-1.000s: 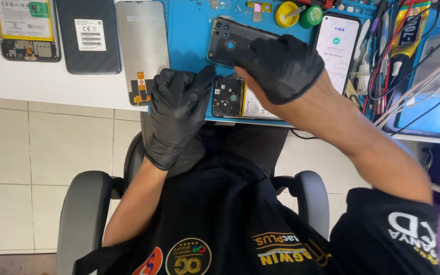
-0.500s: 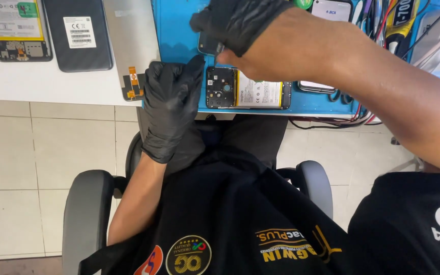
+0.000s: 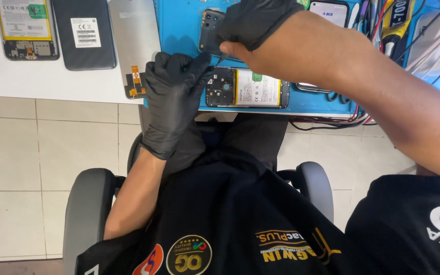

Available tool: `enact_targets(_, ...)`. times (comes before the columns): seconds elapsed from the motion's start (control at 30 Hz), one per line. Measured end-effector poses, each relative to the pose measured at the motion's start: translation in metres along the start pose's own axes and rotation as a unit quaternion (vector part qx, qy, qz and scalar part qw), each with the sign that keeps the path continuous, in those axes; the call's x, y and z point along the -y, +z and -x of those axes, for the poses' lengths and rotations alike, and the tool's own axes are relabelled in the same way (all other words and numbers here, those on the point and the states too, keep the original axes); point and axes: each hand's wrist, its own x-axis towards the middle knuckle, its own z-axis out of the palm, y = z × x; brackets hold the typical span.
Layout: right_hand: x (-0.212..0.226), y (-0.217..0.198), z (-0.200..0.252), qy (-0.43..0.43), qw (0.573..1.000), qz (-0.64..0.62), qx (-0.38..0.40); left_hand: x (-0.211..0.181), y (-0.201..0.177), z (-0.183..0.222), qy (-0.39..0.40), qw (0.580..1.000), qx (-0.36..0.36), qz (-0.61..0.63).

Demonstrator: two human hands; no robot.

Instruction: The person is unscrewing the internal frame of a mobile phone and prying it open to access internal components.

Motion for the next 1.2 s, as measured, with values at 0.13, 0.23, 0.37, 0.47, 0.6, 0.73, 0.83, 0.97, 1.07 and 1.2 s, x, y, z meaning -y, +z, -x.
enact_targets(0.13, -0.011, -0.001, 0.011, -0.031, 0.989, 0.135, -0.047, -0.007, 0.007, -0.022, -0.011, 0.999, 0.027, -0.015)
enact_targets(0.23, -0.009, -0.007, 0.018, 0.042, 0.992, 0.116, -0.037, -0.013, 0.018, -0.045, 0.022, 0.999, -0.016, -0.022)
enact_targets(0.37, -0.02, -0.009, 0.028, 0.088, 0.995, 0.041, -0.036, -0.017, 0.036, -0.067, 0.065, 0.998, -0.005, 0.013)
enact_targets(0.47, -0.023, -0.013, 0.038, 0.109, 0.993, 0.04, -0.037, -0.017, 0.048, -0.073, 0.076, 0.997, -0.003, 0.001)
enact_targets(0.6, -0.026, -0.016, 0.048, 0.182, 0.983, 0.007, -0.028, -0.014, 0.055, -0.074, 0.109, 0.992, 0.001, -0.061)
enact_targets(0.73, -0.03, -0.011, 0.049, 0.166, 0.986, -0.003, -0.026, -0.009, 0.02, -0.075, 0.095, 0.995, -0.01, -0.02)
enact_targets(0.83, -0.03, -0.001, 0.042, 0.071, 0.995, -0.012, -0.076, 0.002, 0.003, -0.053, 0.049, 0.998, -0.03, -0.038)
enact_targets(0.97, -0.022, 0.013, 0.017, -0.096, 0.989, 0.033, -0.112, 0.002, -0.014, -0.021, 0.009, 0.999, -0.021, 0.034)
enact_targets(1.07, -0.016, 0.025, 0.004, -0.117, 0.985, 0.072, -0.108, -0.007, -0.024, -0.005, -0.009, 0.999, 0.003, 0.036)
enact_targets(1.2, -0.019, 0.036, -0.004, -0.129, 0.983, 0.053, -0.117, -0.01, -0.016, 0.011, -0.015, 0.998, -0.05, 0.025)
